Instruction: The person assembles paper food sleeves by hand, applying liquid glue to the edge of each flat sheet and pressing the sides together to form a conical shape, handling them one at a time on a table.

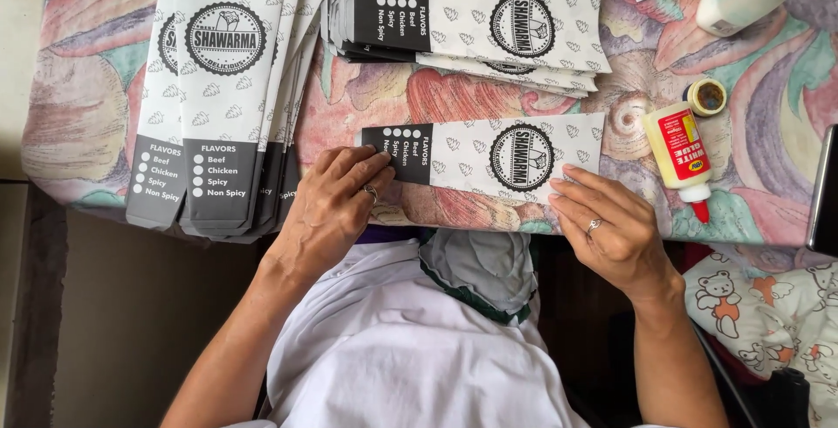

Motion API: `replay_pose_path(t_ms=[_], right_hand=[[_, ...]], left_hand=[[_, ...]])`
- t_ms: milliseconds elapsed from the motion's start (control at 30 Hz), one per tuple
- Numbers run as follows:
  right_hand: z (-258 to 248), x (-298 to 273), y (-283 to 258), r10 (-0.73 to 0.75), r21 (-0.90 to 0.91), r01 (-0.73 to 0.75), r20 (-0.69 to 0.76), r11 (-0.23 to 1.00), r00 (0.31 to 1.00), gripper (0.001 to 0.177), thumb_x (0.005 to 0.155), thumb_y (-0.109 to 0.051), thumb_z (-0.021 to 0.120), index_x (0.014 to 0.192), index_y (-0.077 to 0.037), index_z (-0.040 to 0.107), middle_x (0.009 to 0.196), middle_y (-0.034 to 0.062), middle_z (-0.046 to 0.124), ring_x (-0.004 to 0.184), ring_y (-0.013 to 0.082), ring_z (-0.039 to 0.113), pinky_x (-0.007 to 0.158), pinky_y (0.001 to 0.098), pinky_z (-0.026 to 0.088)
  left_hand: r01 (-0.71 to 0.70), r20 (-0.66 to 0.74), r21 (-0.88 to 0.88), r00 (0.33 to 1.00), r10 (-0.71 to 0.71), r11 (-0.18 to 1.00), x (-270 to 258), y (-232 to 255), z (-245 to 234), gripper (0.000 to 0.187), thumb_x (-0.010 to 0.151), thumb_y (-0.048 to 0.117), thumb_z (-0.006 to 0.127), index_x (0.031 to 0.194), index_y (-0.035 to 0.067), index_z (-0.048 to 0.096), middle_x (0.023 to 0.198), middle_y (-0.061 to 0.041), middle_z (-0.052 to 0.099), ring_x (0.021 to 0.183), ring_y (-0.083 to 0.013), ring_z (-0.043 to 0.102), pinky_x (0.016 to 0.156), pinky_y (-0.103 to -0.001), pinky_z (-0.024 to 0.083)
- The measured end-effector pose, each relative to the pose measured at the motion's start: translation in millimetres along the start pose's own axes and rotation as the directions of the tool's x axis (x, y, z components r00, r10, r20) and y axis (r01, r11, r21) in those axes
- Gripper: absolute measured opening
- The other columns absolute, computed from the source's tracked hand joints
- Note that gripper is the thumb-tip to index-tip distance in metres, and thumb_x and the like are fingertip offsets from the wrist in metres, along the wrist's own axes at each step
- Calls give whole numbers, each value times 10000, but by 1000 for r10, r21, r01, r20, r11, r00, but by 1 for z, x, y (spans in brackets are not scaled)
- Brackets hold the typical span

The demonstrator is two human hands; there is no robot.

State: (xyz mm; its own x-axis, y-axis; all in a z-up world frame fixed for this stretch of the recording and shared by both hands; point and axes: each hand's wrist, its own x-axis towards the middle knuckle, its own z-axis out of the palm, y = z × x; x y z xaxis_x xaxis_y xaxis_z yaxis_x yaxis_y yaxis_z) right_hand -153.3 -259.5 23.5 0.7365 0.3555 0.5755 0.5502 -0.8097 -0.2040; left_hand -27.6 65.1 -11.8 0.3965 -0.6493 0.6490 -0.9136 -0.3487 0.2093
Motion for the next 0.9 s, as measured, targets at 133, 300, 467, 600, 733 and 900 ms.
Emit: replay_pose_path(t_ms=[133, 300, 467, 600, 733, 900], right_hand=[[2, -4, 1, -13, -29, 12, -6, 1000, 1000, 66, 868, 107, 740, 871, 45, 760, 1003, 199, 775, 982, 423, 757, 822, 475, 620], [5, -7, 1, -8, -33, 8, -18, 999, 1000, 56, 879, 94, 732, 885, 46, 758, 1016, 196, 774, 997, 417, 755, 833, 471, 619], [5, -8, 0, 3, -41, -3, -10, 999, 1000, 56, 887, 86, 725, 895, 41, 758, 1019, 192, 772, 1010, 411, 754, 837, 472, 617], [4, -8, 0, 4, -81, -3, 12, 997, 1000, 103, 873, 96, 727, 916, 12, 768, 1013, 180, 766, 1011, 407, 753, 848, 478, 618], [2, -7, -1, 16, -94, -9, 74, 996, 997, 203, 881, 86, 724, 988, -64, 810, 1037, 170, 747, 1063, 415, 731, 876, 483, 595], [0, -3, 1, 80, -36, -77, 122, 996, 989, 214, 837, 78, 692, 922, -76, 813, 1032, 147, 734, 1079, 385, 700, 909, 489, 553]], left_hand=[[-37, -15, 37, 999, 37, 999, -3, 1, 4, 165, 970, -67, 581, 957, -30, 742, 983, -192, 732, 969, -374, 719, 837, -450, 582], [-59, -17, 42, 998, 59, 997, -6, 0, 5, 184, 991, -56, 556, 990, -39, 739, 972, -203, 713, 952, -381, 717, 824, -451, 579], [-56, -6, 24, 998, 56, 998, -9, -2, 7, 222, 1033, 3, 513, 1037, -33, 732, 991, -210, 698, 959, -388, 709, 822, -448, 565], [-19, 37, 9, 999, 18, 1000, 4, 5, -6, 237, 1027, 40, 554, 1196, 28, 721, 1013, -203, 700, 992, -396, 710, 842, -461, 563], [2, 130, 57, 991, -9, 998, -5, 3, 0, 271, 972, 167, 665, 1226, 212, 747, 1111, -152, 672, 1075, -380, 674, 899, -460, 537], [33, 157, 36, 987, -39, 999, -2, 7, -4, 258, 933, 268, 712, 1179, 228, 781, 1129, -150, 641, 1094, -392, 647, 911, -469, 518]])
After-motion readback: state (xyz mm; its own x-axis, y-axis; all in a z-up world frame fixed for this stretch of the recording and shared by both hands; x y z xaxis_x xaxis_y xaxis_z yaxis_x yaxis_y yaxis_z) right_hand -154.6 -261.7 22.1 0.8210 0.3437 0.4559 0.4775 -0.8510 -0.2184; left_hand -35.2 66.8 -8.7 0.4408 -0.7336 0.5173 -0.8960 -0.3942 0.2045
